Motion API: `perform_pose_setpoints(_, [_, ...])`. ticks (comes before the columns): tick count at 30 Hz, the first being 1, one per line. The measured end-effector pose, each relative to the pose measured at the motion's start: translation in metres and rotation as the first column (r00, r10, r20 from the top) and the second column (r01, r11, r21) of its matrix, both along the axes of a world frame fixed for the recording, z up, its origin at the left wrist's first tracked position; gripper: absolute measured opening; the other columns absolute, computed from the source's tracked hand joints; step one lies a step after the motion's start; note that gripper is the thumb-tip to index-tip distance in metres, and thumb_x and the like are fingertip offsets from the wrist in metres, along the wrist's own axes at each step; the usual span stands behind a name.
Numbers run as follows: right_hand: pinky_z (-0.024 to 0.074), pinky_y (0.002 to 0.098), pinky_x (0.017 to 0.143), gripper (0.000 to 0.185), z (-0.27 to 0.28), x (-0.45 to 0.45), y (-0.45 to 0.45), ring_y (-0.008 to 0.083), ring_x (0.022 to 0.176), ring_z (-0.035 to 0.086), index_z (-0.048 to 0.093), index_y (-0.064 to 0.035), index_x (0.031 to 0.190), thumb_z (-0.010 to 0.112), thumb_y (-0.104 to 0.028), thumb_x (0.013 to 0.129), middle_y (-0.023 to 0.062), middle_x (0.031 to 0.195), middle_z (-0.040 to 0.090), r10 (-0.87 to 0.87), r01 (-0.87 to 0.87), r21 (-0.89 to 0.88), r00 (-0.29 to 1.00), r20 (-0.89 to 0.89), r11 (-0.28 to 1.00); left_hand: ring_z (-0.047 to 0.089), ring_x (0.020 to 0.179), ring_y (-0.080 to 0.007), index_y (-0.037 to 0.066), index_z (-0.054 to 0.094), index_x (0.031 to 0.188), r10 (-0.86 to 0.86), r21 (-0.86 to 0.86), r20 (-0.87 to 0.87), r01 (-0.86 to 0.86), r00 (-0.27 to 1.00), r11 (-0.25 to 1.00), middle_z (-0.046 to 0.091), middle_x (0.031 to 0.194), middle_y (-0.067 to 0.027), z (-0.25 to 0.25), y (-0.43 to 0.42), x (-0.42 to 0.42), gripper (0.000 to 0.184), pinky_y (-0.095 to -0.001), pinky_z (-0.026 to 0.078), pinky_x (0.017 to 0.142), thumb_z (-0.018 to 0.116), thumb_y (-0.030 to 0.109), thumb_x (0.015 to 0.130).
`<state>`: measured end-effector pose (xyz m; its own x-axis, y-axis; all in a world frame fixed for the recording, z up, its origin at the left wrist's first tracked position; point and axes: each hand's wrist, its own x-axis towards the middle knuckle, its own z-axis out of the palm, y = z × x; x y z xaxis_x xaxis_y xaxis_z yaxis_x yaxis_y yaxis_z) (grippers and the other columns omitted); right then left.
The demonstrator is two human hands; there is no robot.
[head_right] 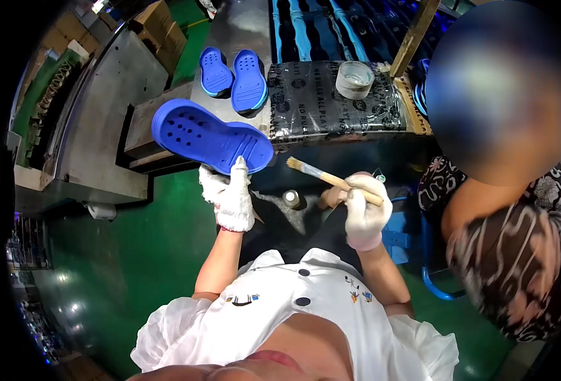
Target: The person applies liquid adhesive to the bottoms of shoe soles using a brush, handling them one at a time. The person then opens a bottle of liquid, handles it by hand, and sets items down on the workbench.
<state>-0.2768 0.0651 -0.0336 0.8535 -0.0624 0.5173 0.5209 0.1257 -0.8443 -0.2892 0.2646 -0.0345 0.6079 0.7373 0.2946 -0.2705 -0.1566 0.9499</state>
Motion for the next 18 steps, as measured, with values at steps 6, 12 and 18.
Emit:
perform_pose_setpoints(6, [0.0433, 0.0272, 0.049, 0.023, 0.003, 0.016, 0.01, 0.0185, 0.054, 0.054, 0.059, 0.0035, 0.09, 0.06, 0.014, 0.069, 0.0118, 0.071, 0.061, 0.079, 0.028, -0.343, 0.953, 0.293, 0.939, 0.053, 0.059, -0.0089, -0.001, 0.047, 0.107, -0.078, -0.173, -0.016, 0.074, 0.997, 0.982, 0.06, 0.083, -0.0071, -0.003, -0.01, -0.002, 0.032, -0.0231, 0.046, 0.054, 0.067, 0.004, 0.082])
perform_pose_setpoints(12, [0.043, 0.0293, 0.047, 0.024, 0.009, 0.017, 0.009, 0.0225, 0.052, 0.055, 0.06, 0.0006, 0.085, 0.062, 0.013, 0.065, 0.011, 0.068, 0.061, 0.018, 0.196, -0.453, 0.904, 0.426, 0.87, 0.055, 0.061, -0.0091, -0.001, 0.05, 0.106, -0.087, -0.153, -0.049, 0.078, 0.995, 0.985, 0.061, 0.083, -0.0068, -0.008, -0.01, -0.002, 0.032, -0.0235, 0.046, 0.056, 0.069, 0.006, 0.082])
perform_pose_setpoints(18, [0.0428, 0.0293, 0.048, 0.024, 0.012, 0.018, 0.013, 0.0219, 0.052, 0.055, 0.06, -0.001, 0.084, 0.064, 0.013, 0.065, 0.0097, 0.067, 0.061, 0.02, 0.17, -0.469, 0.927, 0.374, 0.867, 0.055, 0.061, -0.0095, -0.001, 0.05, 0.102, -0.096, -0.105, -0.055, 0.09, 0.994, 0.99, 0.06, 0.082, -0.0067, -0.013, -0.012, -0.001, 0.029, -0.0239, 0.046, 0.055, 0.069, 0.006, 0.081])
